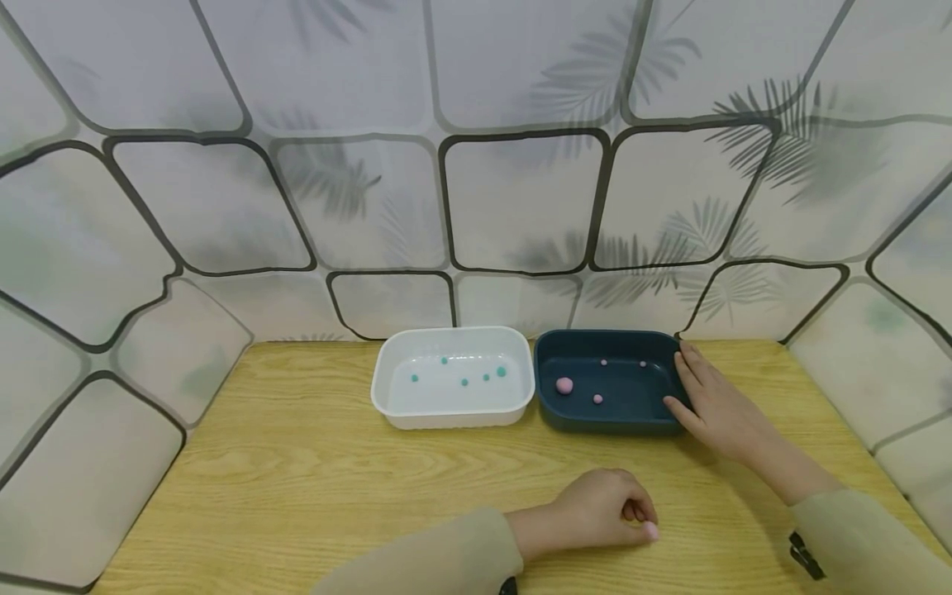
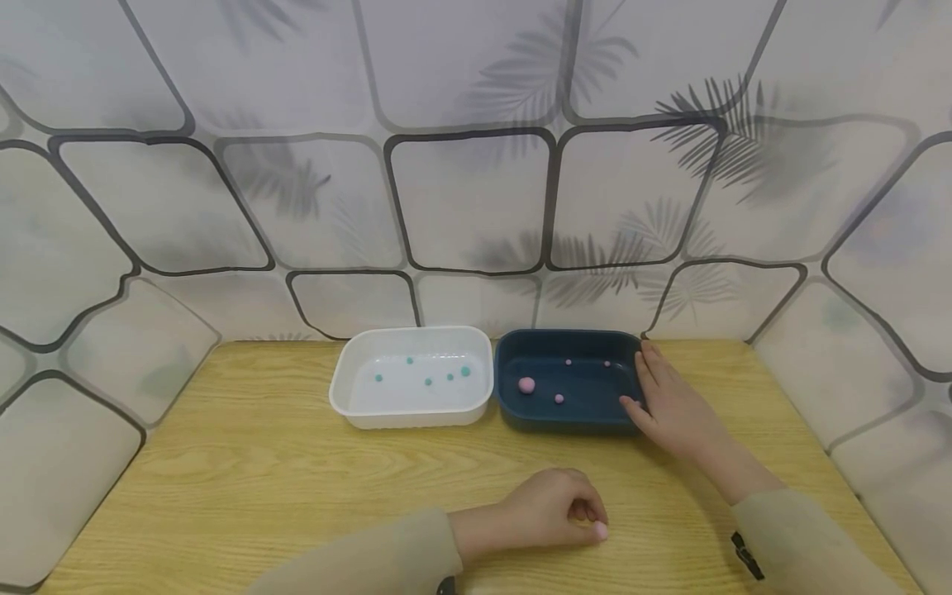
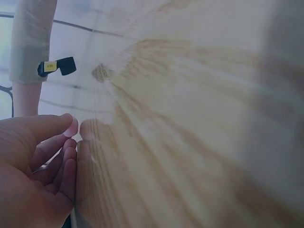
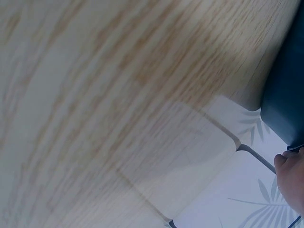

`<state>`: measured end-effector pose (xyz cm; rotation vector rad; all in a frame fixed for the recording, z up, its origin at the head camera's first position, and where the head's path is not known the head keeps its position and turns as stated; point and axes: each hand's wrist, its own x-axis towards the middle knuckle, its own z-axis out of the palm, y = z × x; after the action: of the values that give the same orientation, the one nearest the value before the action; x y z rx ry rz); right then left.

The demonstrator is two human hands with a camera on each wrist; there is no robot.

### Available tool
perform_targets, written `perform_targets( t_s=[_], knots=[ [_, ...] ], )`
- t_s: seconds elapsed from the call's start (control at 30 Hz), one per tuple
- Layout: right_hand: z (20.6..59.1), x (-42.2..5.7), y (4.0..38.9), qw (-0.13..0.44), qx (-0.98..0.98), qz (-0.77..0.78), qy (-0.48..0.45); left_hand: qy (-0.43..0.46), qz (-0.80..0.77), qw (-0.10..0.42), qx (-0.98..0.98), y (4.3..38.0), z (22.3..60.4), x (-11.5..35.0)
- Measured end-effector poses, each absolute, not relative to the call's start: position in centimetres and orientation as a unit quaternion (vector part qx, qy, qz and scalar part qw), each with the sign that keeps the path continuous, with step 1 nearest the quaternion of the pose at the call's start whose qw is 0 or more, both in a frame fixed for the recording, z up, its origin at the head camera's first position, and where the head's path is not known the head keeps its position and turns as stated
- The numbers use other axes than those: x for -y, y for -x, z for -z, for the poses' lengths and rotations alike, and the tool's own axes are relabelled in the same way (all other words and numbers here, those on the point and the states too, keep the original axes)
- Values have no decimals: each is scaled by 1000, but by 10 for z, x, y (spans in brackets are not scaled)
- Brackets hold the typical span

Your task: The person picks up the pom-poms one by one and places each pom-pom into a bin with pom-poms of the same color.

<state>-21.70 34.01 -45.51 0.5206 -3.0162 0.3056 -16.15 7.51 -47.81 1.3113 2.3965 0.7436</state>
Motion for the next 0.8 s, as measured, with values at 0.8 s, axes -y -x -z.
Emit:
perform_targets(
  t_s=[0.8],
  knots=[
    [453, -339, 216, 32, 980, -98, -167, -395, -385, 238, -799, 166, 473, -68]
  ],
)
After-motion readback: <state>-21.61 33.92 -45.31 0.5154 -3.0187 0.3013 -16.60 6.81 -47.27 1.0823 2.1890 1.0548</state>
